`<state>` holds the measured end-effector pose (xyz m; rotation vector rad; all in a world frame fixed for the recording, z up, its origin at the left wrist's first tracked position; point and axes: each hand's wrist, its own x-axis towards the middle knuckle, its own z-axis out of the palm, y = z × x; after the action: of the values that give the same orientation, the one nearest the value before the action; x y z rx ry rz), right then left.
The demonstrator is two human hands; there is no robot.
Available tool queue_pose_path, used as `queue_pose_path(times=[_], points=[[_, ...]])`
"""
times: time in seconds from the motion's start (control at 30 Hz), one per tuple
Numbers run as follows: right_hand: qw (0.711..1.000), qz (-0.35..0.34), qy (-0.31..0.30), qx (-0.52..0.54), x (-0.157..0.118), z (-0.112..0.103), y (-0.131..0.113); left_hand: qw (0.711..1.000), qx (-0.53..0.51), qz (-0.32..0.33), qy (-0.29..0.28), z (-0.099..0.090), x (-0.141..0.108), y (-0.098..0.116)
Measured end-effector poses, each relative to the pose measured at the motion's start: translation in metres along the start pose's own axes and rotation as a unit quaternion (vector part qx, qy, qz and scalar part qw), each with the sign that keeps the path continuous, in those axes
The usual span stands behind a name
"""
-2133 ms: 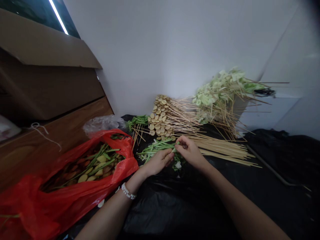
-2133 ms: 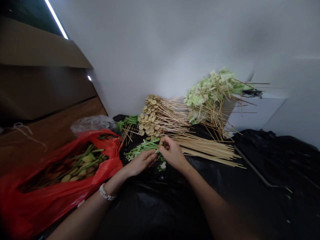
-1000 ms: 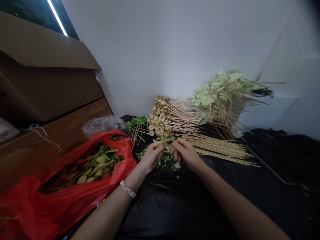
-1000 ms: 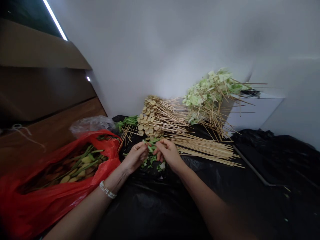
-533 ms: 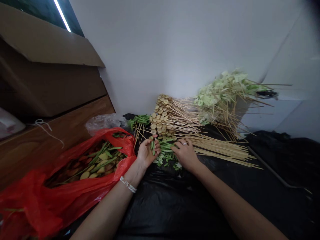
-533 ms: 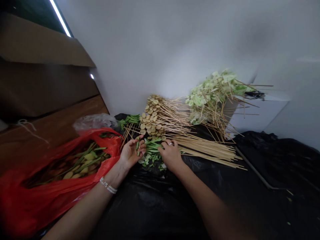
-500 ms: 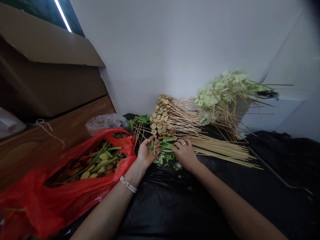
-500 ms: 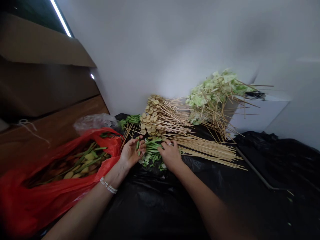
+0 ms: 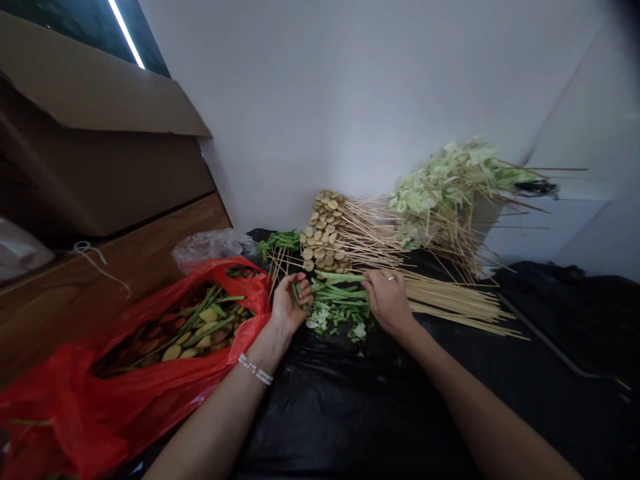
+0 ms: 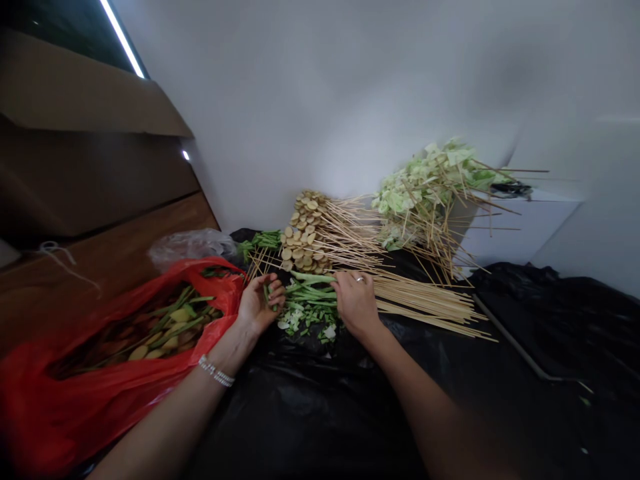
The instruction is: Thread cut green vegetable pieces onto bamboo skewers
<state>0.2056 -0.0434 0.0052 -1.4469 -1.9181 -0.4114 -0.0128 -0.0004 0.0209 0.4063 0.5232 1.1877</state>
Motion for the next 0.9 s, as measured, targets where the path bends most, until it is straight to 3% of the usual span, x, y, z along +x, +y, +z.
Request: queue_pose_path(times=[0.13, 0.27, 0.43, 0.5, 0.63, 0.77, 0.9], points=[[0.997, 0.016, 0.067, 0.023, 0.001, -0.005, -0.003, 0.982, 0.181, 0.046, -0.024, 0.003, -0.003, -0.014], [0.998, -0.045, 0.033, 0.025, -0.005, -0.004, -0.019, 0.933, 0.343, 0.046, -0.094, 0.005, -0.010, -0.034], [0.991, -0.127, -0.022, 0.035, -0.010, -0.004, -0.032, 0.939, 0.324, 0.029, -0.108, 0.006, -0.013, -0.034], [0.992, -0.106, -0.011, 0.072, -0.009, -0.006, -0.032, 0.944, 0.313, 0.019, -0.104, 0.008, -0.012, -0.031], [0.985, 0.008, 0.010, 0.172, -0.006, -0.007, -0.027, 0.942, 0.317, 0.003, -0.111, 0.010, -0.013, -0.030], [0.938, 0.124, -0.072, 0.316, -0.004, 0.001, -0.026, 0.933, 0.329, -0.043, -0.137, 0.012, -0.017, -0.030], [0.831, 0.182, -0.159, 0.501, -0.002, -0.001, -0.032, 0.899, 0.384, -0.085, -0.193, 0.014, -0.023, -0.030]])
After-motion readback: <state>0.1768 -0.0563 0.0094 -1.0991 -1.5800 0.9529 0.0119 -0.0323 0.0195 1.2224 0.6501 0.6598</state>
